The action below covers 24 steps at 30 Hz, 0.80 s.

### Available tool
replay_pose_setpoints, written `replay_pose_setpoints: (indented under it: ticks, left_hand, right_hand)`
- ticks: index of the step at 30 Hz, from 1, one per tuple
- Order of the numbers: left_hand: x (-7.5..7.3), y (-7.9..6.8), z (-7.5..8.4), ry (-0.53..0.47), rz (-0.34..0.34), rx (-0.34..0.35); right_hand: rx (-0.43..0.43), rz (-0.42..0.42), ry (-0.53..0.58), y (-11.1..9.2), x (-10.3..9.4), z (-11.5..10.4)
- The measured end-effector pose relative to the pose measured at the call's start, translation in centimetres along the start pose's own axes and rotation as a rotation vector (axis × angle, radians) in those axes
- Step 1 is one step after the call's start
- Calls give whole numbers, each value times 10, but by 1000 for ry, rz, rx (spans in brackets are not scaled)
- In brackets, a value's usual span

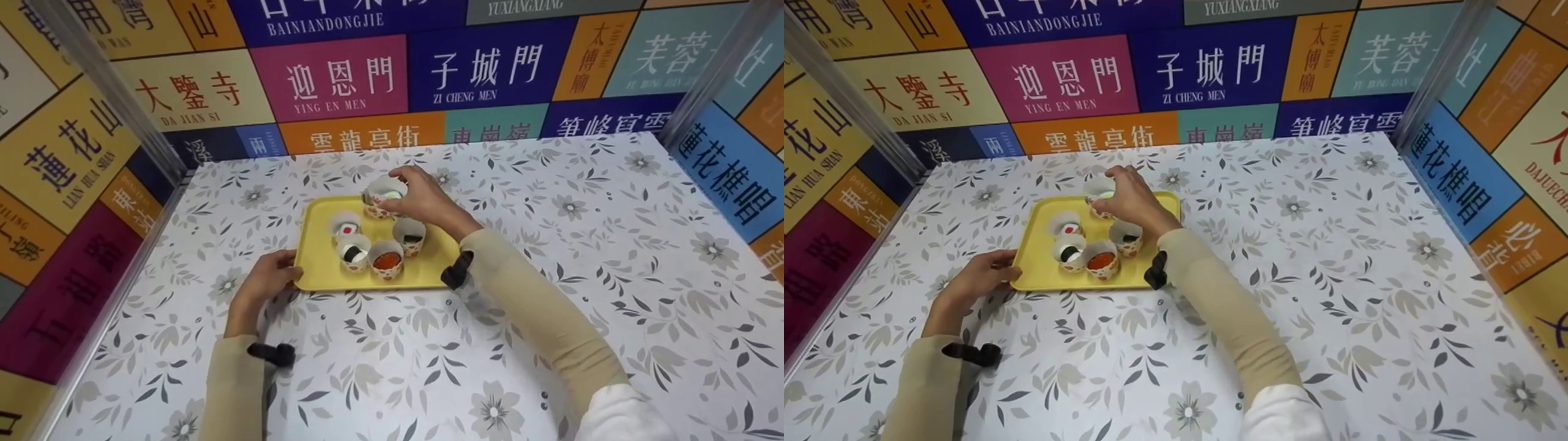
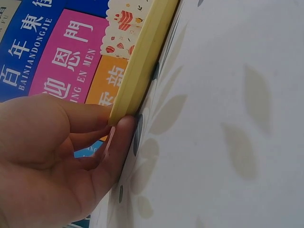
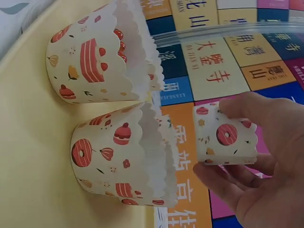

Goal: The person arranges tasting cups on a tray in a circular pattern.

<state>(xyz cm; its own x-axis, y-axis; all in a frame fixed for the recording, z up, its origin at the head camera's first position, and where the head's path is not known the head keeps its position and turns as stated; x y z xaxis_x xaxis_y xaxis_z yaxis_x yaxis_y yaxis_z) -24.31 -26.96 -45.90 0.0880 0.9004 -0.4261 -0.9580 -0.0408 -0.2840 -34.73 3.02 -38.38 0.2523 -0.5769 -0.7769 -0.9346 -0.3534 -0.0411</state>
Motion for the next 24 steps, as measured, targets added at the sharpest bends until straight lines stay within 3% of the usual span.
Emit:
replay_pose_setpoints:
  ticks: [5,15,24]
  left_hand:
    - [0,0,-1,-35,-6,5]
    - [1,-2,-2,-4,8,11]
    - [1,0,1,18,9,-7]
  right_hand:
    - [-24,-48,0,9,8,-8]
    - [-24,-78,-24,21,20,-24]
    - [-72,-34,11,36,25,-41]
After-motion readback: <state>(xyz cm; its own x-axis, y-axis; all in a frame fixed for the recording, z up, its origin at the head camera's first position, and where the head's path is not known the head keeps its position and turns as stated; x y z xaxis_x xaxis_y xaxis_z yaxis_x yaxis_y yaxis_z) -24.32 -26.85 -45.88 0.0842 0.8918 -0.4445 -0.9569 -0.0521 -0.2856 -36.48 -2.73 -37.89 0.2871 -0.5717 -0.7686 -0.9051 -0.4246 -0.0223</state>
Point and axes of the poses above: each hand's wrist, its own y-axis towards the middle knuckle, its own x-axis out of the palm, z = x × y, the point moved 1 cm from there along y, towards the middle knuckle, and after that the axes turned 7 degrees about -y, right-handed, at the moved point
